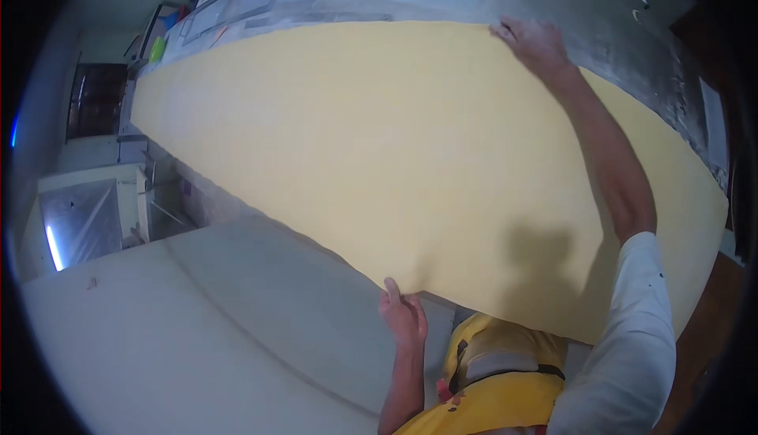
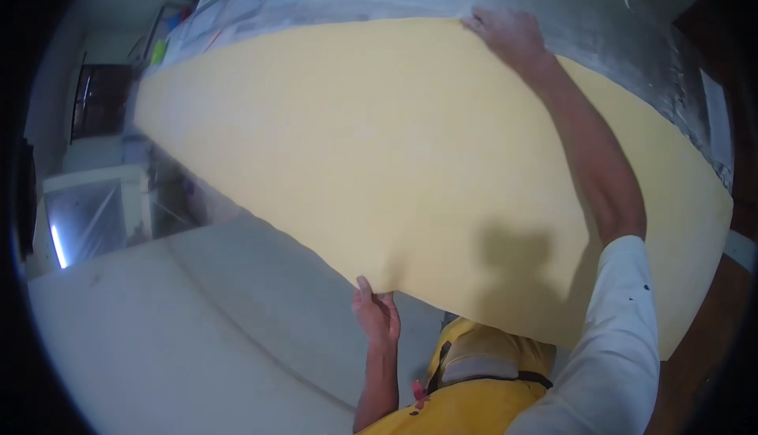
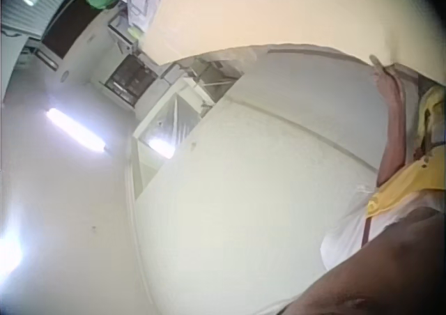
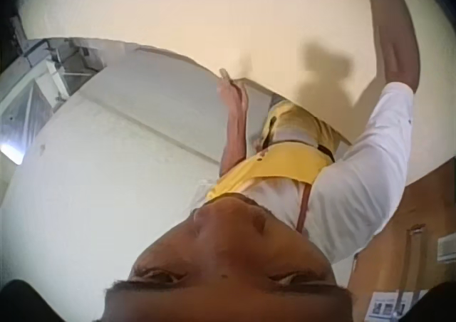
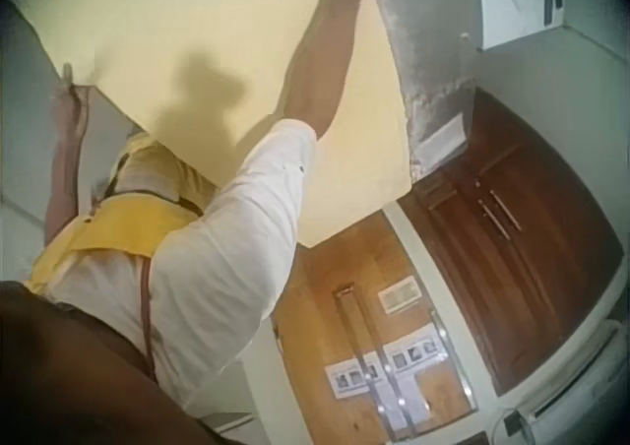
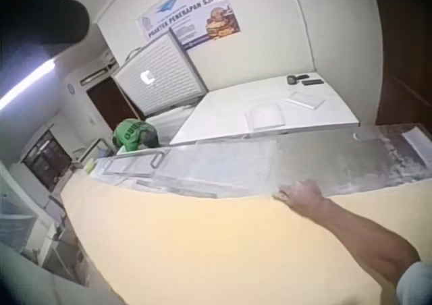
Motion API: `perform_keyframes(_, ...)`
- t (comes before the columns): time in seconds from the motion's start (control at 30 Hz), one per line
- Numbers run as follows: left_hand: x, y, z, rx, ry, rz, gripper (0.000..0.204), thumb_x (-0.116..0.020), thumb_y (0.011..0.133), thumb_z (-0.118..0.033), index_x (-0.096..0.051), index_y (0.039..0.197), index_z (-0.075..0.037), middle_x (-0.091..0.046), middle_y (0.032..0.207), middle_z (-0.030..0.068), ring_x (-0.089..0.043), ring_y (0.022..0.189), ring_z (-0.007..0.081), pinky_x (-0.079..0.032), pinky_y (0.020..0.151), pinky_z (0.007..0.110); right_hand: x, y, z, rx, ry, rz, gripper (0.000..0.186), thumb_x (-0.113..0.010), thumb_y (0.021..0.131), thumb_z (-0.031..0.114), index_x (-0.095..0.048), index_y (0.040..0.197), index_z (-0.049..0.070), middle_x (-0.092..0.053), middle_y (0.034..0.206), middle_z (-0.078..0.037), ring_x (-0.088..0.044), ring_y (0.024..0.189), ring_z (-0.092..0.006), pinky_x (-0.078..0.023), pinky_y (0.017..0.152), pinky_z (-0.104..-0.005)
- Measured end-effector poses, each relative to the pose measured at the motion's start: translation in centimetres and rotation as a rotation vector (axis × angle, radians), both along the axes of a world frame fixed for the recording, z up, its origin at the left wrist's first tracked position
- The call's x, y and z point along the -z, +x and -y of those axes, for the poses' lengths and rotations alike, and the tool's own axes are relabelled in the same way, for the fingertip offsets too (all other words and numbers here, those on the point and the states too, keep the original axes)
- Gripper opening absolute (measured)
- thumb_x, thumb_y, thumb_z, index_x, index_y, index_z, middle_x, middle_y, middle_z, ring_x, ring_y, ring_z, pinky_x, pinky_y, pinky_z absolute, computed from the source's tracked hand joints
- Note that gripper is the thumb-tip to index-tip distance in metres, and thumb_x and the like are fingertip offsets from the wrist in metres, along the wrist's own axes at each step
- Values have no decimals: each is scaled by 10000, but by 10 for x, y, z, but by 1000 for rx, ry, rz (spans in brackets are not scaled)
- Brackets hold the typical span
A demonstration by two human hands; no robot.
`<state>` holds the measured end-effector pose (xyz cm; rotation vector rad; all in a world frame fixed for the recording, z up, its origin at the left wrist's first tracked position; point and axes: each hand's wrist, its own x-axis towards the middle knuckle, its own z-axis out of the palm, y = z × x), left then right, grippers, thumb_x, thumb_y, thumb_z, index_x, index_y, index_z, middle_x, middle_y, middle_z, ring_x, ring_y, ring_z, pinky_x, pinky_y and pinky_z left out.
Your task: Roll out a large sheet of dough and cut it into strips using a ruler and a knife.
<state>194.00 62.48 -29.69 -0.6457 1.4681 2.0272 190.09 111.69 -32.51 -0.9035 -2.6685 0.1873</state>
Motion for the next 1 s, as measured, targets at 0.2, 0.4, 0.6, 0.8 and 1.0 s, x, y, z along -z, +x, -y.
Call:
perform_keyframes(0.2, 0, 41, 26, 44, 127, 117, 382, -473, 1054, -235, -469, 1289, 66, -597, 1251, 163, -620, 1128, 232, -518, 1006, 337, 8, 63, -21, -138, 178, 76, 237, -503, 989, 335, -649, 1125, 208, -707, 931, -37, -684, 839, -294, -525, 714, -483)
perform_keyframes(0.4, -26, 76, -22, -1, -117, -2, 395, -465, 1057, -252, -465, 1302, 57, -594, 1249, 149, -625, 1106, 227, -539, 967, 324, -33, 90, 7, -58, -47, 20, 317, -463, 1009, 417, -646, 1032, 160, -707, 861, -102, -679, 825, -343, -510, 731, -515)
perform_keyframes(0.6, 2, 127, -18, 71, 30, -28, 416, -464, 1057, -283, -465, 1325, 35, -590, 1263, 140, -611, 1112, 215, -508, 1006, 349, -17, 137, -39, -90, 37, 12, 317, -466, 1010, 421, -652, 1022, 165, -696, 795, -116, -686, 740, -350, -533, 635, -480)
perform_keyframes(0.8, -8, 176, -41, 80, 40, -50, 443, -454, 1059, -311, -485, 1304, 57, -593, 1267, 140, -594, 1133, 224, -480, 1025, 365, 6, 216, -28, -101, 161, -46, 320, -487, 995, 434, -666, 1123, 202, -693, 799, -111, -681, 723, -336, -537, 636, -479)
perform_keyframes(1.0, -5, 211, -32, 56, 85, -29, 367, -450, 1063, -282, -511, 1285, 4, -616, 1227, 96, -607, 1088, 183, -515, 929, 325, -10, 236, -35, -68, 122, 12, 339, -487, 995, 450, -699, 1043, 190, -703, 789, -98, -688, 725, -332, -544, 651, -481)
